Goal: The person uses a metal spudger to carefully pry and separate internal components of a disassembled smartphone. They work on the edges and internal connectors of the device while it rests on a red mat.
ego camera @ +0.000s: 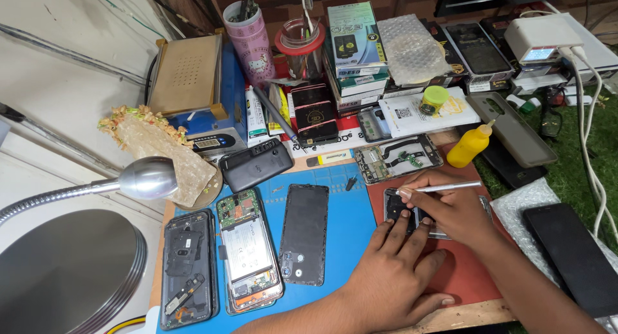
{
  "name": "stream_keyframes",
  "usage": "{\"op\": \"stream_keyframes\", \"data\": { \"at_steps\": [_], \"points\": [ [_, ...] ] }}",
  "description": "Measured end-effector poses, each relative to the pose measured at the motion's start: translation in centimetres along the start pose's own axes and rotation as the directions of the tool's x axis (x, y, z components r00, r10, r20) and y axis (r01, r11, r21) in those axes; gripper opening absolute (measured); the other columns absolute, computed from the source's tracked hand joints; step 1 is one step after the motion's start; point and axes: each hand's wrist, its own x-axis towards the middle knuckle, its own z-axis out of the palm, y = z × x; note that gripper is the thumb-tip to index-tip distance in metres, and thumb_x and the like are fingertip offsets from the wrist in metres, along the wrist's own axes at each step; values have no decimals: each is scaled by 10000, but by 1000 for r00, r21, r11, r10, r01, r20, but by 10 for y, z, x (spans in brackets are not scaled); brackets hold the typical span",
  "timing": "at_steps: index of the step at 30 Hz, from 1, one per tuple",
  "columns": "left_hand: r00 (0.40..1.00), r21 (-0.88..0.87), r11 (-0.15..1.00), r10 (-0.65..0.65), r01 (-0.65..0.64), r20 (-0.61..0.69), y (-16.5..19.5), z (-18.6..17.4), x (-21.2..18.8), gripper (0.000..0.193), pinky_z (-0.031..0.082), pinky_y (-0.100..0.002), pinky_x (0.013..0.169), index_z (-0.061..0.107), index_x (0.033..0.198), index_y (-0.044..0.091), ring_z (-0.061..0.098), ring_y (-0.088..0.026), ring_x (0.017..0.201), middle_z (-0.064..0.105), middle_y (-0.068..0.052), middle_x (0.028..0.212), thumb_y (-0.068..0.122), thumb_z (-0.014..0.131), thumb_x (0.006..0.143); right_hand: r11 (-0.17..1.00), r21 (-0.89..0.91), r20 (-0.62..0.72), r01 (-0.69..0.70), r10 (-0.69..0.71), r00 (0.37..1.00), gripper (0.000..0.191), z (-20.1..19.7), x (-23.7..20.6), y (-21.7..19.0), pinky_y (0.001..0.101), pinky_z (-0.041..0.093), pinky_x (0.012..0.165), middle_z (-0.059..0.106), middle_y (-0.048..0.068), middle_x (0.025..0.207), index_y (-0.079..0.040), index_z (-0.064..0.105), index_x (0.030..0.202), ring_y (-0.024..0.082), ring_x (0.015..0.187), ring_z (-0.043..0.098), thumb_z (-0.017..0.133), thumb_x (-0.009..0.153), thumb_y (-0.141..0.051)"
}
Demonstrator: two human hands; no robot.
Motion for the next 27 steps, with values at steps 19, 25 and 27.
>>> {"op": "stream_keyframes", "data": {
  "at_steps": [19, 25, 27],
  "points": [
    [998, -8, 1000, 3, -4, -64, 0, -3, 1, 584, 398, -596, 1167, 684, 1275, 84, 528, -524, 1388, 574, -279, 1422, 576, 596, 972, 985, 169, -110, -34, 54, 992, 122, -2, -2, 11, 283, 553, 682, 746, 121, 848, 53, 725, 982, 146, 748, 680, 698, 929, -53],
    [937, -271, 932, -294, 238, -187, -12, -18, 13, 335, 472, -496, 865, 615, 1049, 13, 590, -376, 950, 612, -167, 982, 325, 721, 990, 877, 479, -138, -43, 124, 983, 71, -7, -3, 17, 283, 511, 640, 708, 128, 822, 31, 672, 963, 156, 717, 652, 660, 955, -39],
    [890, -318, 906, -368, 278, -270, -18, -24, 17, 312, 472, -474, 799, 603, 1082, -5, 579, -364, 887, 599, -162, 941, 246, 744, 961, 854, 520, -128, -25, 106, 986, 75, -9, -5, 17, 282, 496, 614, 701, 125, 835, 33, 665, 963, 159, 714, 650, 666, 955, -41]
  ]
}}
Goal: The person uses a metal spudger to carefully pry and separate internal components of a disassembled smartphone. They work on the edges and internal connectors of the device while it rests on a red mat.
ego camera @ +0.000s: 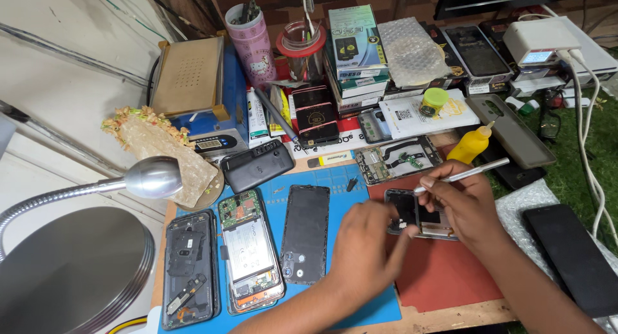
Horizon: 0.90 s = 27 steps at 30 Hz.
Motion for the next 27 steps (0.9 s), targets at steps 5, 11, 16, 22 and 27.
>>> {"op": "stream_keyframes", "data": {
  "at_steps": [5, 11, 16, 22, 27],
  "points": [
    [986, -108, 980, -167, 166, -6, -4, -5, 11, 303, 490, -457, 723, 635, 1149, -13, 613, -351, 810, 624, -158, 872, 153, 730, 914, 999, 27, 87, -21, 18, 996, 80, 1, -2, -3, 282, 483, 575, 699, 121, 856, 27, 652, 965, 161, 705, 655, 659, 942, -50],
    [991, -122, 985, -128, 124, -29, -4, -3, 11, 73, 540, -464, 747, 671, 954, 4, 683, -389, 844, 701, -161, 921, 76, 681, 950, 997, 38, 114, -66, 62, 992, 65, 1, -3, -2, 286, 481, 560, 702, 130, 850, 25, 643, 944, 163, 699, 654, 653, 937, -39],
    [994, -224, 973, -32, 55, 102, 0, -8, 8, 79, 559, -444, 724, 666, 970, 17, 687, -379, 840, 683, -159, 931, 92, 647, 960, 993, 119, 77, -6, -3, 997, 74, -3, -1, -1, 277, 472, 564, 701, 126, 847, 29, 651, 970, 163, 689, 641, 648, 953, -42],
    [857, -214, 939, 335, -269, 391, 12, -10, -16, 130, 540, -446, 719, 632, 923, 41, 679, -340, 818, 654, -123, 908, 166, 632, 957, 991, -132, -11, 15, -16, 1000, 89, 9, 3, -1, 250, 472, 602, 687, 96, 796, 19, 643, 981, 118, 674, 604, 677, 947, -55],
    [749, -72, 841, 514, -537, 418, 17, 19, -63, 126, 542, -402, 738, 628, 952, 50, 684, -288, 870, 647, -99, 944, 171, 609, 979, 975, -222, 33, 5, 3, 999, 132, 17, 2, -14, 248, 487, 593, 698, 94, 776, 33, 675, 951, 107, 655, 605, 675, 959, -98]
  ]
}}
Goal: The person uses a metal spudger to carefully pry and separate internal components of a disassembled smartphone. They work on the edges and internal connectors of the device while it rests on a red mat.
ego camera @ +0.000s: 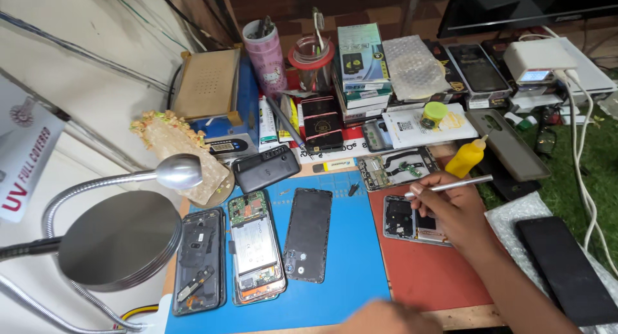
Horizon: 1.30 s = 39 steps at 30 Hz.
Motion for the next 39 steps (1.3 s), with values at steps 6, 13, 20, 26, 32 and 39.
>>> {"op": "stream_keyframes", "data": {
  "at_steps": [6, 13, 20, 26, 32, 39],
  "points": [
    [994, 126, 990, -50, 63, -100, -7, 61, -9, 154, 533, -377, 724, 638, 931, 63, 685, -255, 893, 647, -74, 951, 198, 620, 1002, 998, -68, 40, 5, -2, 999, 183, 1, 0, -2, 258, 500, 553, 721, 92, 769, 42, 716, 925, 105, 630, 632, 678, 958, -133],
    [972, 163, 979, -83, 120, -219, -5, 90, -24, 196, 523, -348, 707, 650, 907, 79, 686, -217, 919, 646, -46, 960, 230, 633, 1030, 993, -118, 91, 21, -10, 996, 199, 3, 2, 22, 242, 497, 552, 735, 55, 811, 13, 725, 998, 76, 633, 622, 712, 923, -172],
    [956, 193, 972, -74, 133, -285, -6, 111, -23, 242, 513, -319, 691, 662, 882, 94, 687, -179, 946, 645, -17, 968, 261, 646, 1057, 991, -135, 74, -19, 29, 997, 231, 8, 2, 32, 253, 507, 582, 709, 40, 779, -3, 740, 1024, 77, 670, 625, 716, 924, -210],
    [988, 199, 980, 14, 16, -151, -18, 87, -17, 262, 503, -299, 672, 666, 880, 99, 688, -155, 957, 637, -2, 953, 267, 648, 1079, 992, -128, 45, -14, 20, 999, 208, 13, -1, 26, 255, 504, 584, 710, 29, 771, -9, 739, 1006, 80, 664, 624, 706, 932, -199],
    [986, 201, 965, 164, -168, 37, -31, 34, 1, 116, 505, -330, 666, 650, 977, 112, 695, -209, 929, 630, -29, 906, 205, 604, 925, 991, -130, 69, 6, 3, 998, 163, 16, 0, 19, 260, 514, 593, 715, 36, 799, -17, 734, 1000, 85, 687, 630, 699, 915, -152],
    [986, 162, 972, 169, -169, 16, -37, 34, 22, 119, 554, -351, 759, 640, 959, 102, 686, -225, 876, 624, -44, 874, 212, 605, 929, 969, -242, 56, 47, -34, 998, 118, 15, -3, 21, 265, 523, 636, 714, 30, 848, -19, 722, 959, 84, 744, 641, 701, 888, -111]
  ]
}}
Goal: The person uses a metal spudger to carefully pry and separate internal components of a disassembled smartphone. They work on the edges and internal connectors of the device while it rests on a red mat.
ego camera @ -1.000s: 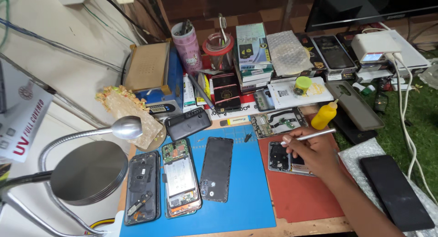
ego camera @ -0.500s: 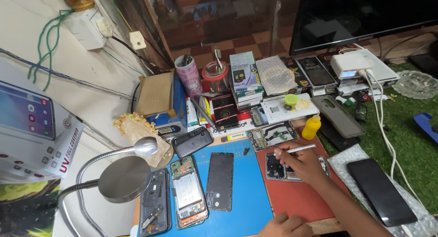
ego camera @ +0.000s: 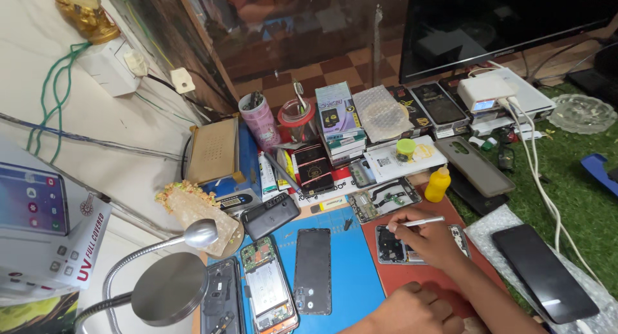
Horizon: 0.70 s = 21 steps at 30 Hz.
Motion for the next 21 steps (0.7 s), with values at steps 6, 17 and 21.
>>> {"op": "stream_keyframes", "data": {
  "at_steps": [6, 17, 21],
  "points": [
    [967, -180, 962, -226, 204, -114, -7, 1, 0, 410, 568, -361, 752, 649, 829, 81, 690, -248, 790, 635, -88, 822, 370, 632, 1119, 998, -49, -37, 49, -51, 998, 84, -2, -4, -2, 262, 521, 672, 716, 13, 839, -22, 719, 911, 85, 777, 650, 713, 862, -89],
    [886, -167, 898, -432, 406, -169, -3, -16, 6, 283, 548, -389, 838, 725, 957, 107, 670, -244, 975, 683, -53, 992, 381, 773, 1009, 1000, -23, -62, -9, 7, 998, 81, -6, -3, -7, 263, 530, 664, 725, 31, 823, -23, 736, 902, 96, 756, 668, 739, 837, -71],
    [859, -182, 893, -447, 412, -249, -3, -25, 11, 374, 495, -405, 1020, 713, 1155, 58, 634, -278, 1199, 681, -98, 1215, 386, 755, 979, 996, 63, -81, -59, 64, 995, 91, -13, 0, -6, 269, 564, 698, 757, 49, 859, -18, 729, 914, 111, 784, 716, 731, 824, -32]
  ]
}}
